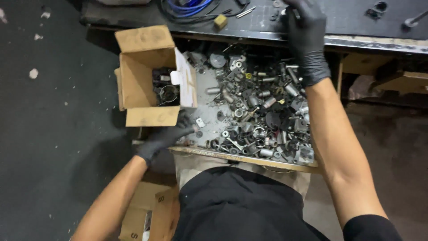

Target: The person sorts through a drawer full of mixed metal hardware, picking up various small parts like nuts, bolts, and washers. They place some items into a cardboard box and others onto a workbench, occasionally wiping parts with a cloth.

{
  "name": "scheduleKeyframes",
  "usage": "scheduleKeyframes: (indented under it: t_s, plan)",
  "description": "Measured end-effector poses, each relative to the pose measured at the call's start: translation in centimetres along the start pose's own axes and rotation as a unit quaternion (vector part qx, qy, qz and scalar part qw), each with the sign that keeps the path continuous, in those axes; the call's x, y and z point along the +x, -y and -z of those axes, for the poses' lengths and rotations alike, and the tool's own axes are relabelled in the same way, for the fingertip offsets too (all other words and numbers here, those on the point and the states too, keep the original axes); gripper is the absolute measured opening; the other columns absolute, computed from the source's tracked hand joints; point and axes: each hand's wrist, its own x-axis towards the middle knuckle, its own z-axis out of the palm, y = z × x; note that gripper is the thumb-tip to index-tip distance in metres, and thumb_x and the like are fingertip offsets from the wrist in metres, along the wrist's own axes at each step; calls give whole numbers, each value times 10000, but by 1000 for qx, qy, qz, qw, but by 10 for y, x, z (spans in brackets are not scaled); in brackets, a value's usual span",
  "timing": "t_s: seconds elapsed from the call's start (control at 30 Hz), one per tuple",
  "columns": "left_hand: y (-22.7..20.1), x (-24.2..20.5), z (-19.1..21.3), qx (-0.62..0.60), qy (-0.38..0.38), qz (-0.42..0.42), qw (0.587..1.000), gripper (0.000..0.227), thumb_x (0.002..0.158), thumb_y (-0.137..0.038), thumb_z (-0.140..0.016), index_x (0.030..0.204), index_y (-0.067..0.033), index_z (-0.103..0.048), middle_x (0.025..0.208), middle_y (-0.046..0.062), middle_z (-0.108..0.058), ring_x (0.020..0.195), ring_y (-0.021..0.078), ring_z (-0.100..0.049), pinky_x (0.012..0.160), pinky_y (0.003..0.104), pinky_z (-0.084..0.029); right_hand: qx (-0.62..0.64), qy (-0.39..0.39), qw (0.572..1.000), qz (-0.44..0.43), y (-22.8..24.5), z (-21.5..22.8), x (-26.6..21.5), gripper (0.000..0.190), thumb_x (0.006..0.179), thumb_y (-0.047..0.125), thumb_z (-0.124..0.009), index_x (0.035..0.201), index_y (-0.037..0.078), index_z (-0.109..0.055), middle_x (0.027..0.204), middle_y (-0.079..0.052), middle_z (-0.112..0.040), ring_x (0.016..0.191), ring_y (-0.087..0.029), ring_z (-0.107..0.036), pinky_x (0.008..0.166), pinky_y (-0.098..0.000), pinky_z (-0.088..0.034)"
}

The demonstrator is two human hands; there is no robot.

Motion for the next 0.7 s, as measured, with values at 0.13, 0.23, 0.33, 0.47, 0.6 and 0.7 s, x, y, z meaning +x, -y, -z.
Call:
scheduleKeyframes:
  t_s: [0.13,0.23,0.33,0.47,0.6,0.7]
  plan:
    - [-10,-16,-21,-248,48,-87,964,193,914,-173,-772,990,-143,-596,859,66,-721,733,139,-684,648,258,-551,1,-61,998,14,10,6,1,76,1039,-114,-686,1048,-47,-723,963,-211,-701,874,-376,-644,746,-424,-441]
    - [-74,-62,-18,-258,54,-8,965,154,940,-90,-687,1094,-95,-694,1020,101,-764,912,199,-762,899,341,-632,27,-73,997,-9,16,9,3,42,1058,-110,-725,1033,-87,-748,951,-199,-746,870,-304,-707,725,-397,-489]
    - [-84,-82,-26,-305,44,-125,943,170,935,-15,-691,1105,-23,-690,965,131,-769,870,193,-751,858,336,-650,52,-74,996,-1,21,11,6,61,1110,-110,-746,1050,-106,-753,964,-208,-743,872,-304,-689,727,-403,-487]
    - [-137,-128,19,-122,-50,-200,971,130,938,-159,-711,1063,-131,-738,1091,38,-770,1071,177,-722,931,312,-583,13,-68,997,-14,-9,-1,-10,102,1110,-70,-806,1017,-43,-773,940,-173,-769,829,-260,-660,692,-403,-434]
    - [-161,-132,64,-30,-211,-238,948,140,931,-136,-740,1071,-143,-732,1106,28,-782,980,126,-745,879,247,-633,4,-63,998,-11,-8,3,-12,152,1146,-106,-798,1011,-61,-744,938,-180,-732,833,-285,-629,713,-410,-410]
    - [-154,-104,98,20,-258,-259,931,122,967,-101,-717,1087,-124,-716,1084,44,-745,991,163,-718,880,271,-618,23,-65,998,-3,3,8,-8,140,1150,-146,-756,1032,-74,-777,960,-180,-761,845,-274,-657,725,-396,-420]
